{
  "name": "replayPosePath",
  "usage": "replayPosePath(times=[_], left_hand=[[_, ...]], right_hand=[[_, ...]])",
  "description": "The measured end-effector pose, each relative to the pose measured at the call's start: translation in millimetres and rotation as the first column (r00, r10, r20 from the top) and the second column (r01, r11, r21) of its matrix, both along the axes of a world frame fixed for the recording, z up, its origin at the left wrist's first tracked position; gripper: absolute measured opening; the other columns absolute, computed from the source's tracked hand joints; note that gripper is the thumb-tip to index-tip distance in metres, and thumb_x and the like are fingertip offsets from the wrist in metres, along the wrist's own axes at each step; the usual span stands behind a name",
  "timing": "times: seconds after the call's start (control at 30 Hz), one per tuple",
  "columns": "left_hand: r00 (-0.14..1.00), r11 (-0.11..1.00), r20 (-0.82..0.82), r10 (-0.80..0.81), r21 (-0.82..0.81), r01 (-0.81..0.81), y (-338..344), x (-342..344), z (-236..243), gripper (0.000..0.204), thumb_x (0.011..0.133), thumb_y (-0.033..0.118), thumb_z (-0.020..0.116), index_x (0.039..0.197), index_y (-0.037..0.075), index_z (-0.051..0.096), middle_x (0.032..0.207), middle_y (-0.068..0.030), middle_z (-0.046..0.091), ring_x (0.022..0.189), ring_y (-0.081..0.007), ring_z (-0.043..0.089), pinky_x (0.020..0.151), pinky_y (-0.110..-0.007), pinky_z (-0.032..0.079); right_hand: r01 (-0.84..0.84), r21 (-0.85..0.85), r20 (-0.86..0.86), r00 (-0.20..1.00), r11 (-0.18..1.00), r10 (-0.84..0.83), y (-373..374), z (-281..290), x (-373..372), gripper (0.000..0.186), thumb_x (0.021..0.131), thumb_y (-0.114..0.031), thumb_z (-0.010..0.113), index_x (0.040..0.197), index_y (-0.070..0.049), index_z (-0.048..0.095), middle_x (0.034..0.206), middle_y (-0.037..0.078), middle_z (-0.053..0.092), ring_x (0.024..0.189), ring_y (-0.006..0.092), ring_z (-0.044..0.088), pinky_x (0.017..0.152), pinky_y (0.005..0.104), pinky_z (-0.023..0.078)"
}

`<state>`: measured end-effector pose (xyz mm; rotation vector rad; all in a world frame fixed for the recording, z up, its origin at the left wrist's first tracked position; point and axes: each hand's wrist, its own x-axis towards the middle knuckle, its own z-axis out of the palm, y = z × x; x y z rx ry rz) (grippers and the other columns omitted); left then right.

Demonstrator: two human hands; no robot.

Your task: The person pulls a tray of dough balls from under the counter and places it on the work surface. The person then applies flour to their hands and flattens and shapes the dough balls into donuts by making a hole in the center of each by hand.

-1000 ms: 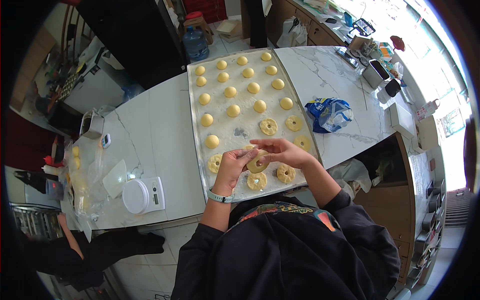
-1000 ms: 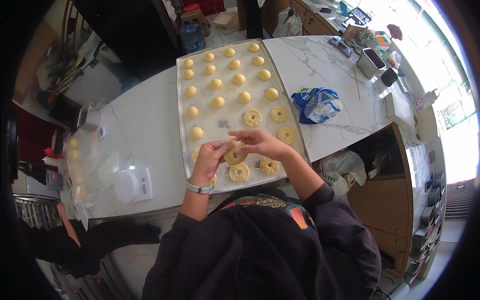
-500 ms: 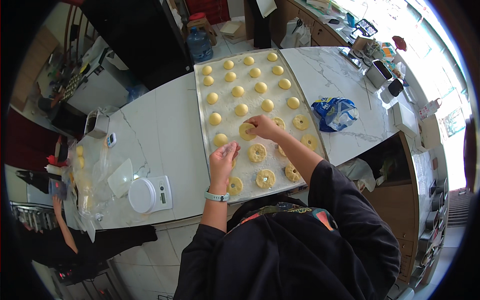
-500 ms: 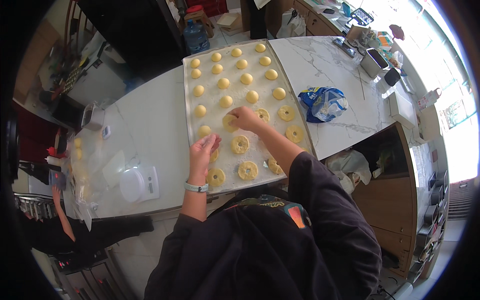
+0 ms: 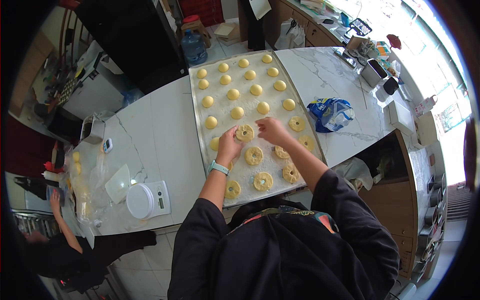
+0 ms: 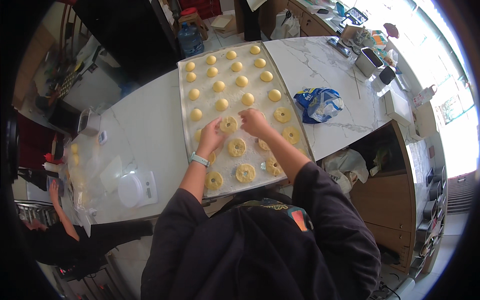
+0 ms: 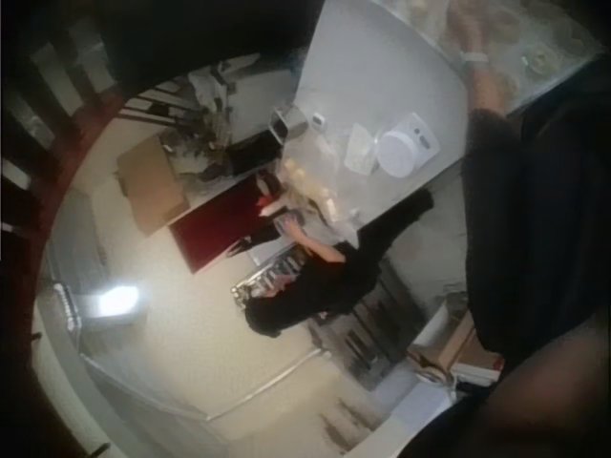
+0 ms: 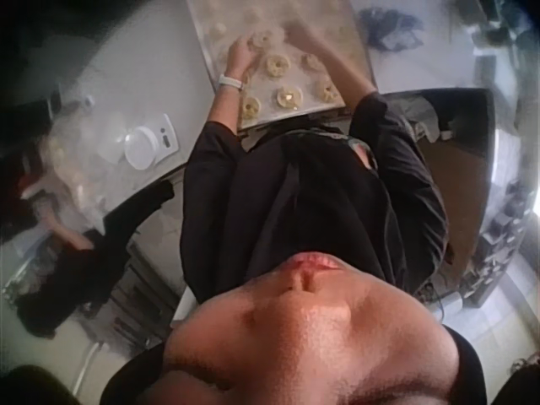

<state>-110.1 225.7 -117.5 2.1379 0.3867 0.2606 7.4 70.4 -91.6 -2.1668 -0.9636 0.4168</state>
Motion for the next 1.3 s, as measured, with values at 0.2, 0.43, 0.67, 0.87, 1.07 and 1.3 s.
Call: replayPosePath(times=[0.2, 0.43, 0.67, 0.87, 1.07, 1.3], left_hand=[[0.994, 0.994, -0.010, 0.107, -0.010, -0.107, -1.8, -11.5, 1.9, 0.069, 0.059, 0.007, 0.078, 0.121, -0.003, 0.049, 0.106, -0.0196, 0.060, 0.090, -0.0262, 0.060, 0.075, -0.032, 0.049], [0.985, 0.986, -0.050, 0.162, -0.017, -0.163, -12.9, -7.8, 6.7, 0.067, 0.060, 0.009, 0.079, 0.121, 0.000, 0.052, 0.103, -0.0186, 0.061, 0.087, -0.0246, 0.060, 0.074, -0.032, 0.048], [0.910, 0.909, 0.107, 0.400, -0.176, -0.379, -18.9, -25.7, 6.6, 0.052, 0.072, 0.011, 0.073, 0.118, -0.001, 0.053, 0.102, -0.0156, 0.061, 0.088, -0.0216, 0.059, 0.079, -0.030, 0.048], [0.876, 0.231, -0.009, 0.482, -0.963, -0.137, -54.3, -56.7, 21.2, 0.049, 0.087, 0.033, 0.059, 0.114, -0.007, 0.051, 0.112, -0.0168, 0.057, 0.100, -0.0228, 0.057, 0.090, -0.032, 0.044], [0.974, -0.334, 0.118, 0.193, -0.926, 0.178, -54.0, -70.1, 45.0, 0.073, 0.088, 0.058, 0.037, 0.120, -0.008, 0.042, 0.124, -0.0195, 0.049, 0.112, -0.0289, 0.049, 0.095, -0.040, 0.041], [0.707, -0.238, 0.027, 0.707, -0.932, 0.274, 2.5, -139.3, 49.0, 0.072, 0.091, 0.050, 0.038, 0.133, -0.007, 0.028, 0.138, -0.0209, 0.033, 0.130, -0.0299, 0.030, 0.107, -0.041, 0.028]], right_hand=[[0.568, 0.198, 0.138, 0.791, 0.799, -0.597, -154.3, 76.4, 33.3, 0.018, 0.074, -0.003, 0.062, 0.092, -0.001, 0.066, 0.079, 0.014, 0.067, 0.072, 0.0178, 0.065, 0.065, 0.0285, 0.050], [0.463, -0.183, 0.421, 0.834, 0.867, -0.357, -196.3, 8.6, 112.2, 0.016, 0.075, -0.003, 0.054, 0.086, 0.001, 0.064, 0.087, 0.025, 0.061, 0.088, 0.0388, 0.058, 0.076, 0.0424, 0.046], [0.492, -0.145, 0.300, 0.849, 0.859, -0.435, -194.0, -11.2, 116.3, 0.021, 0.081, -0.006, 0.050, 0.099, 0.000, 0.058, 0.097, 0.025, 0.059, 0.093, 0.0388, 0.056, 0.075, 0.0431, 0.046], [0.462, -0.235, 0.407, 0.846, 0.855, -0.346, -158.5, 72.4, 15.2, 0.020, 0.084, -0.006, 0.049, 0.097, 0.004, 0.060, 0.109, 0.021, 0.058, 0.104, 0.0371, 0.052, 0.090, 0.0406, 0.042], [-0.432, -0.018, 0.434, 0.809, 0.902, 0.396, -29.5, 36.6, -99.5, 0.053, 0.090, -0.035, 0.045, 0.127, 0.002, 0.040, 0.129, 0.019, 0.045, 0.123, 0.0305, 0.040, 0.105, 0.0420, 0.027], [-0.537, -0.223, 0.486, 0.662, 0.814, 0.570, 73.4, -8.8, -75.7, 0.071, 0.091, -0.055, 0.026, 0.135, 0.001, 0.028, 0.138, 0.017, 0.035, 0.132, 0.0264, 0.026, 0.111, 0.0451, 0.011]])
